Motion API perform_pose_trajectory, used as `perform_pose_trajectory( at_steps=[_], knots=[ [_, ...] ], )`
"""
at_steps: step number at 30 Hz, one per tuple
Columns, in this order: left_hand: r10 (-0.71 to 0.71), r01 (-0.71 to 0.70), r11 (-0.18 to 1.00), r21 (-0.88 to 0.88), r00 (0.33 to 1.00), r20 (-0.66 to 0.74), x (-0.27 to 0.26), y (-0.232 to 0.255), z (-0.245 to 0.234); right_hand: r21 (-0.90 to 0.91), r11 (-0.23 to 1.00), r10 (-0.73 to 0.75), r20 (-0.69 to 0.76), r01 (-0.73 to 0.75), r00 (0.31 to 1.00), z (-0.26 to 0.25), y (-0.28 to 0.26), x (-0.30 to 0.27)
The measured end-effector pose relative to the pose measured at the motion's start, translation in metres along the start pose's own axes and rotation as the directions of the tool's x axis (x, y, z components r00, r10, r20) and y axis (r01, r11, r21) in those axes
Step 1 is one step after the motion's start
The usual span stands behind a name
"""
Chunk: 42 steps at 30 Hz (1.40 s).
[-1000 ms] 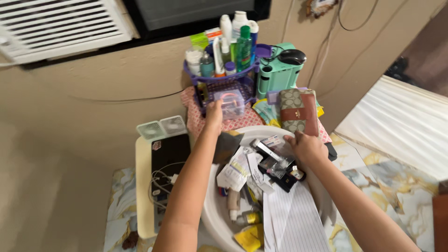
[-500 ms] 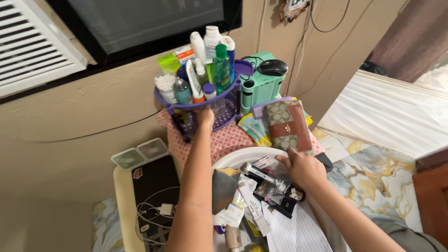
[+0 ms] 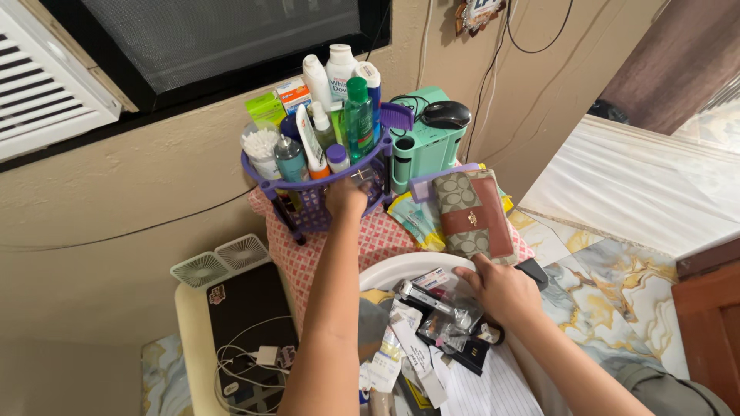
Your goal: The person carries a white basin filled with various toiletries and personal items from a balcony into a room. They place the basin on a small table and begin sorting the contents, picking up items one by one and placing them into a purple tiered organizer.
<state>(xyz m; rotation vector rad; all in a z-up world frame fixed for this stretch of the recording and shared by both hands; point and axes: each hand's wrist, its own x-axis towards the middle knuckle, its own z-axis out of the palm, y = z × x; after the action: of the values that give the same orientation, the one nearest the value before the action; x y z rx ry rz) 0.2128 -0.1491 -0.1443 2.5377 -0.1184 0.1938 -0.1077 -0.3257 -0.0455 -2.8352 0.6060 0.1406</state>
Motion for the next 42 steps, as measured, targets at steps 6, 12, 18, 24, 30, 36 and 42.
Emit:
perform_pose_trajectory(
  at_steps=[6,12,18,24,30,36,42],
  knots=[
    [0.019,-0.020,0.997,0.080,1.000,0.014,0.003,-0.004,0.007,-0.007,1.000,0.006,0.008,-0.006,1.000,0.001,0.001,-0.003],
    [-0.021,-0.001,0.991,0.137,0.987,0.160,0.013,-0.020,0.008,0.021,1.000,0.000,0.007,0.000,1.000,-0.003,-0.001,-0.002],
    [0.135,-0.037,0.974,0.222,0.883,-0.449,0.019,-0.027,0.015,0.005,1.000,0.001,0.007,-0.001,1.000,-0.005,-0.001,-0.004],
    [0.409,-0.286,0.811,0.511,0.901,-0.144,0.007,-0.025,0.036,0.005,1.000,0.003,0.022,-0.004,1.000,-0.005,0.000,-0.001],
    [0.016,-0.106,0.886,0.451,0.980,0.199,0.026,-0.028,0.042,-0.009,1.000,0.005,0.036,-0.004,0.999,-0.006,-0.001,-0.001],
    [0.239,-0.162,0.879,0.448,0.964,-0.121,0.035,-0.033,0.044,0.005,1.000,0.008,0.027,-0.008,1.000,-0.005,0.000,-0.003],
    [0.260,-0.290,0.876,0.385,0.957,0.129,0.017,-0.028,0.008,0.005,1.000,0.019,0.048,-0.020,0.999,-0.006,0.000,0.001]
  ],
)
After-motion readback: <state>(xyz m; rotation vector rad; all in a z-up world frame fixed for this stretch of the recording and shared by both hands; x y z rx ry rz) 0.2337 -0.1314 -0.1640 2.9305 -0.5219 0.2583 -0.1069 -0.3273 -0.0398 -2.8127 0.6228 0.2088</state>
